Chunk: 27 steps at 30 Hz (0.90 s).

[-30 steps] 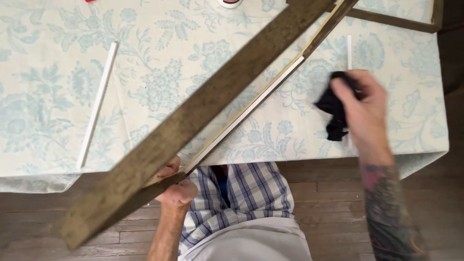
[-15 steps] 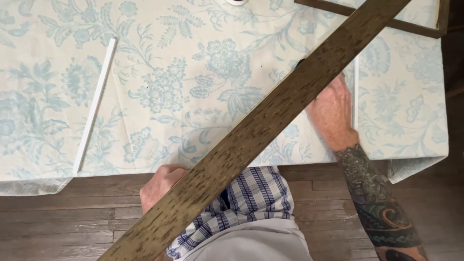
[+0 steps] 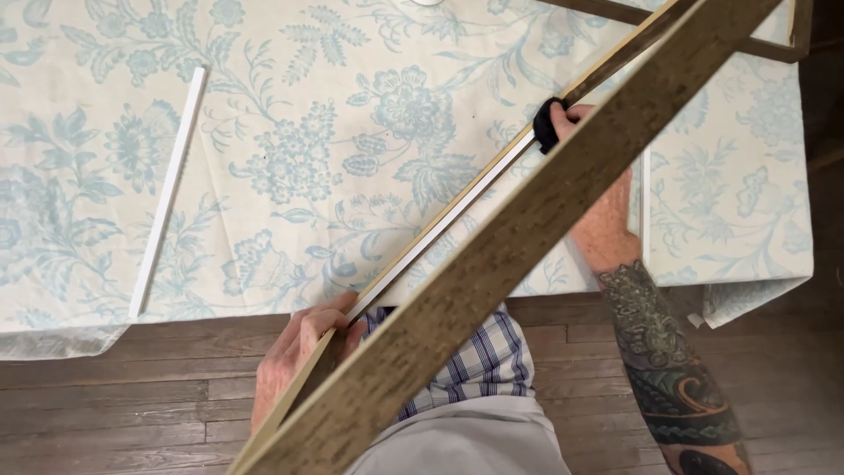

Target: The person assembles a picture frame by applying glue to white strips and attaching them to the frame's edges. They use a black cloth to wipe the frame and press the strips into place.

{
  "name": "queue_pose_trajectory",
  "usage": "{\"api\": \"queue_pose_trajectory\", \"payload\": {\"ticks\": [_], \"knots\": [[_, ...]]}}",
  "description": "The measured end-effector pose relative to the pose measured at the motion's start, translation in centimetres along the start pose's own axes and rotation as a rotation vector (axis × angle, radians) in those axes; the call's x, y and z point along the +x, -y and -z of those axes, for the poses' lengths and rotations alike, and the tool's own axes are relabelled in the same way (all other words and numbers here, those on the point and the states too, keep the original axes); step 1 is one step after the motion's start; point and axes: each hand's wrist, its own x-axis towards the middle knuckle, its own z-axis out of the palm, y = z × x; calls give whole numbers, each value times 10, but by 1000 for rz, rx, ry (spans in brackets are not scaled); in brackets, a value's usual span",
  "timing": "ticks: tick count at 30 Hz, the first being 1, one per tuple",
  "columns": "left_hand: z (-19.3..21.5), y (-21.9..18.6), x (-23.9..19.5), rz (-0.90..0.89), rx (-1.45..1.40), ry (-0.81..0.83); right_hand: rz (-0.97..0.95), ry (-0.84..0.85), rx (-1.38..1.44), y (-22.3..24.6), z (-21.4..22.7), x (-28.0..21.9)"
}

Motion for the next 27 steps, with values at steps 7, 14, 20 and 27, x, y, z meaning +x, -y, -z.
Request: {"api": "queue_pose_trajectory", "payload": {"ticks": [7,14,20,27], "knots": [[-18,5,1,47,15,-121,12,22,-9,5,7,0],[-24,15,-1,-9,74,-100,24,49,-12,22,13,-14],[-18,1,1,34,72,-176,58,79,6,46,14,-25],[-17,6,2,44,1,-68,138,109,24,91,19,-38]]}}
